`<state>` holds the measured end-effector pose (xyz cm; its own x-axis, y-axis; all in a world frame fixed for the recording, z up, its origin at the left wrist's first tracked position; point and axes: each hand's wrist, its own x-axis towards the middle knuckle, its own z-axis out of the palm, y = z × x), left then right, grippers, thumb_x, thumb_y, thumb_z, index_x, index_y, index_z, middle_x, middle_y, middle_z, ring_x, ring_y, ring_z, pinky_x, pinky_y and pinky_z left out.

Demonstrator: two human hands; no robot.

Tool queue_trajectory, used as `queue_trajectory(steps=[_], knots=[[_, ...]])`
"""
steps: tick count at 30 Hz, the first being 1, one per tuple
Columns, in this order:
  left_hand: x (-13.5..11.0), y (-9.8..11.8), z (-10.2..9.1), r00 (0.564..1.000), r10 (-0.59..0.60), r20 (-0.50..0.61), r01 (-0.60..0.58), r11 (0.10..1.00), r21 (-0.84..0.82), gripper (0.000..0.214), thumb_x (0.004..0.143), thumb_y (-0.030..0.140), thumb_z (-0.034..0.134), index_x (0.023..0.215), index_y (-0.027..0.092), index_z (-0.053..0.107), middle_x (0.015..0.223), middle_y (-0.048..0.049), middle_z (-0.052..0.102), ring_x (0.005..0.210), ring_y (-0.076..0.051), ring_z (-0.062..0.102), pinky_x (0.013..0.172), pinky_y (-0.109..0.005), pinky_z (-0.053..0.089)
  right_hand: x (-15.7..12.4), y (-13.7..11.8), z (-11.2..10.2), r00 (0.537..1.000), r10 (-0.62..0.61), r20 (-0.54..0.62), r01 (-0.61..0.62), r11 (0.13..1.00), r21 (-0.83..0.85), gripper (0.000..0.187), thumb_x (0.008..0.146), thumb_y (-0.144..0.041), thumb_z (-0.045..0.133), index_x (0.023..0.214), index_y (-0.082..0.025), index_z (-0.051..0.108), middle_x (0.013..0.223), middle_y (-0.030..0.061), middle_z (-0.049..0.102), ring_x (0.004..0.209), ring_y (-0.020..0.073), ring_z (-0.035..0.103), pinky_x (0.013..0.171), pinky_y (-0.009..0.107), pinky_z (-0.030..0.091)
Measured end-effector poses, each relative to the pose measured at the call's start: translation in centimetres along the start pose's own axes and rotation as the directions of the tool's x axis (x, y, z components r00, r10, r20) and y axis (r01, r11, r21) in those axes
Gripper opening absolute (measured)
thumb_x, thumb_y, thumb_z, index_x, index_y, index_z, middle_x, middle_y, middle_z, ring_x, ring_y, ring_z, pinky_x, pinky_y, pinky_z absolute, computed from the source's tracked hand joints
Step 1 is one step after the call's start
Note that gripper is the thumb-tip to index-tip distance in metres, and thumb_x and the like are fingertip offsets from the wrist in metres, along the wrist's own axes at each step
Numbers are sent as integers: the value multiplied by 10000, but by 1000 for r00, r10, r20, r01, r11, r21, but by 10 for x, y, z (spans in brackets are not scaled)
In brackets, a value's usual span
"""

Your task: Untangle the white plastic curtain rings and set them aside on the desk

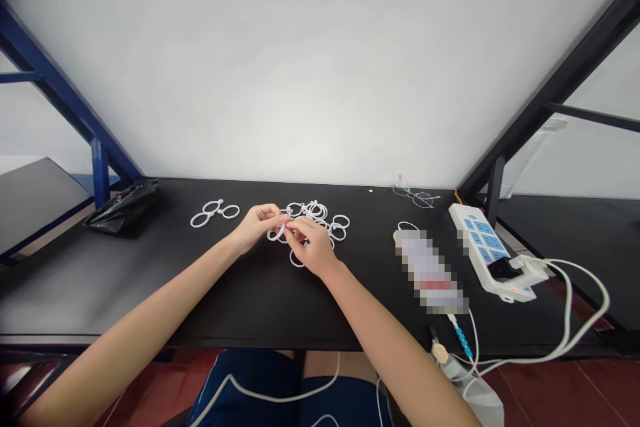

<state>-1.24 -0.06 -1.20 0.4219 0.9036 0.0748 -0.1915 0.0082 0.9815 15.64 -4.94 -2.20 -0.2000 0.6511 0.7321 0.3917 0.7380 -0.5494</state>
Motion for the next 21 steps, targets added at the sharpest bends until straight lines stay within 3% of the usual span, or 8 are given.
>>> queue_trajectory(steps=[5,11,16,21], knots=[[-1,3,3,999,-12,34,11,1000,19,320,683,358,805,673,135,576,731,-39,705,573,-83,574,536,-205,431,1,-4,-1,999,29,-29,-29,1000,1,126,879,-194,534,814,-205,640,709,10,636,515,103,524,543,254,495],[-1,0,2,999,2,33,-2,1000,-1,334,721,380,778,727,154,533,674,-7,669,509,-72,535,482,-188,375,0,-3,-1,993,112,-36,-112,993,22,77,865,-253,604,871,-197,656,743,10,665,507,95,560,533,239,487],[-2,3,1,997,-44,63,43,999,7,349,735,396,767,950,176,602,662,7,659,515,-90,554,509,-206,419,-2,1,0,981,187,-49,-186,982,26,124,853,-312,639,900,-198,651,706,4,667,504,106,582,534,243,489],[-2,5,1,994,-69,82,67,997,26,405,744,409,756,1060,177,653,690,-12,680,567,-109,589,566,-226,474,-3,2,1,975,209,-72,-210,978,-9,126,852,-325,639,875,-202,641,620,-27,618,449,85,496,508,231,451]])
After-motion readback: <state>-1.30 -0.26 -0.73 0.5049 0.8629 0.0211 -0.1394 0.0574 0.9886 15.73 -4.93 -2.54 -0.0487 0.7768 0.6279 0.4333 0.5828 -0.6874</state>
